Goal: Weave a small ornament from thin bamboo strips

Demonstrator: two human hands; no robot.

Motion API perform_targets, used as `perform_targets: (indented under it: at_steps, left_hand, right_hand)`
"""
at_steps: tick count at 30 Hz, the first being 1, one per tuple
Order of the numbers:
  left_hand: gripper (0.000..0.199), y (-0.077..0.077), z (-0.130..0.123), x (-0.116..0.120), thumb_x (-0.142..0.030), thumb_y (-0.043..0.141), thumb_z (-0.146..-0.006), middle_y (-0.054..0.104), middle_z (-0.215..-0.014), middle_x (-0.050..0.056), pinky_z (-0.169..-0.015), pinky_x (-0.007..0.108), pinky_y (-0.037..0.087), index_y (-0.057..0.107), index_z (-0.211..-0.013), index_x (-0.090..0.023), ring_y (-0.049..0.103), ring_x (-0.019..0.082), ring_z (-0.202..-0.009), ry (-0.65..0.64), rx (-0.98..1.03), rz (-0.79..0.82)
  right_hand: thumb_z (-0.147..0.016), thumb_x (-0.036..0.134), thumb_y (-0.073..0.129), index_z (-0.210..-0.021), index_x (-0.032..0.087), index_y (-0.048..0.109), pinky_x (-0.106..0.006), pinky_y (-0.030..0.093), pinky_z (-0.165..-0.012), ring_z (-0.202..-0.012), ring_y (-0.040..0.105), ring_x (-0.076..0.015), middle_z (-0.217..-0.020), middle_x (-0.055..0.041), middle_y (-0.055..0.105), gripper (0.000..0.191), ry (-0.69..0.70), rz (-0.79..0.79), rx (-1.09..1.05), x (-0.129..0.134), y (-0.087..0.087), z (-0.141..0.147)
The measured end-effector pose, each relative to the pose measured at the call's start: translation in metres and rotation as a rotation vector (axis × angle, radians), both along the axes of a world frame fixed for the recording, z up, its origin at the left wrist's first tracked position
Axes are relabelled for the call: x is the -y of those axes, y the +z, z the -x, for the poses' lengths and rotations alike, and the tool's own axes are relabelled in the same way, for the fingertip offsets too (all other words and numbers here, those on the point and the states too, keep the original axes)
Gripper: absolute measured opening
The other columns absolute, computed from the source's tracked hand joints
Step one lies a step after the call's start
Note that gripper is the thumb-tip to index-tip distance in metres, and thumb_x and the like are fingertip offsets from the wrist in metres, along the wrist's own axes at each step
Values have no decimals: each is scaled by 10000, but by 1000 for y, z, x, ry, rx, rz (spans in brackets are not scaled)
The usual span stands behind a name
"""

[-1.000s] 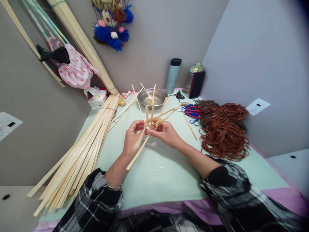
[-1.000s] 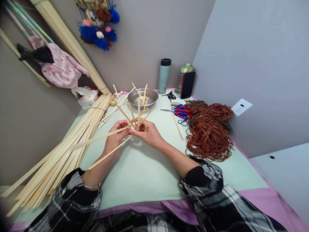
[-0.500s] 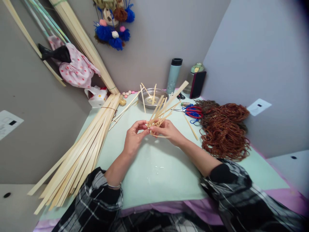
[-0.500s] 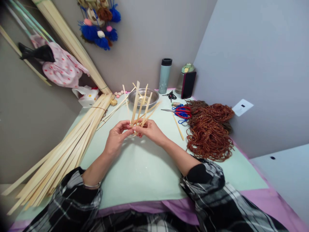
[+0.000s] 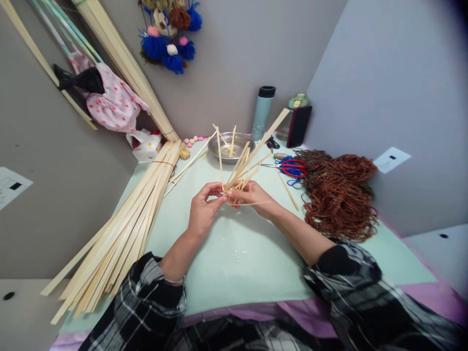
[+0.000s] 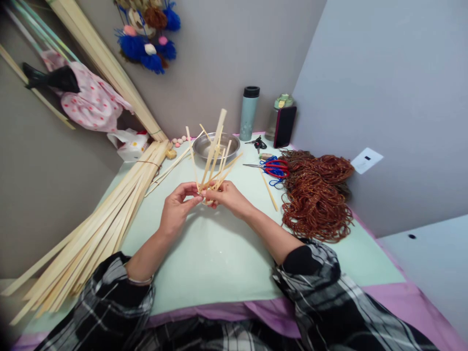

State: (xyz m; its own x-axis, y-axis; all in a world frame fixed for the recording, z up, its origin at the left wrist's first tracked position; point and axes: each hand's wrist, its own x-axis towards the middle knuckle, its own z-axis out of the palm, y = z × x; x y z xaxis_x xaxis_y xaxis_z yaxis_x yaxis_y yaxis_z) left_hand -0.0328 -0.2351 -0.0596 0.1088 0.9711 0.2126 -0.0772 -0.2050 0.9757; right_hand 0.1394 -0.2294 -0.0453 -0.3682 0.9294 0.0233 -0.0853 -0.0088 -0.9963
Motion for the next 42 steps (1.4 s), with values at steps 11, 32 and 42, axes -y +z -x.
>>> perform_targets:
  at_steps: [11, 32, 42]
  left_hand:
    - [198, 6, 4, -1, -297, 721, -811, 645, -907, 17, -731, 276, 569, 631, -956, -195, 617, 153, -863, 3, 57, -68]
    - [127, 15, 20, -3, -296, 683, -896, 698, -1166, 58, -1031, 383, 479, 756, -989, -249, 637, 214, -1141, -43, -141, -350]
    - [345, 22, 17, 0, -290, 686, -883, 736, -1133, 87, -986, 385, 534, 607, -1212, -221, 683, 214, -1109, -128, 86, -139]
  right_hand:
    - [-708, 467, 832, -838, 214, 464, -247, 479, -499, -524, 602, -115, -677, 32, 653, 465, -260, -52, -78, 1, 2, 7]
    - [-788, 416, 798, -862, 198, 543, -211, 403, -526, -551, 532, -80, -728, 6, 672, 344, 139, 137, -107, -1, 2, -5]
    - [-799, 461, 783, -874, 191, 559, -188, 370, -504, -572, 485, -64, -773, 13, 627, 359, 125, 184, -235, -2, 1, -7]
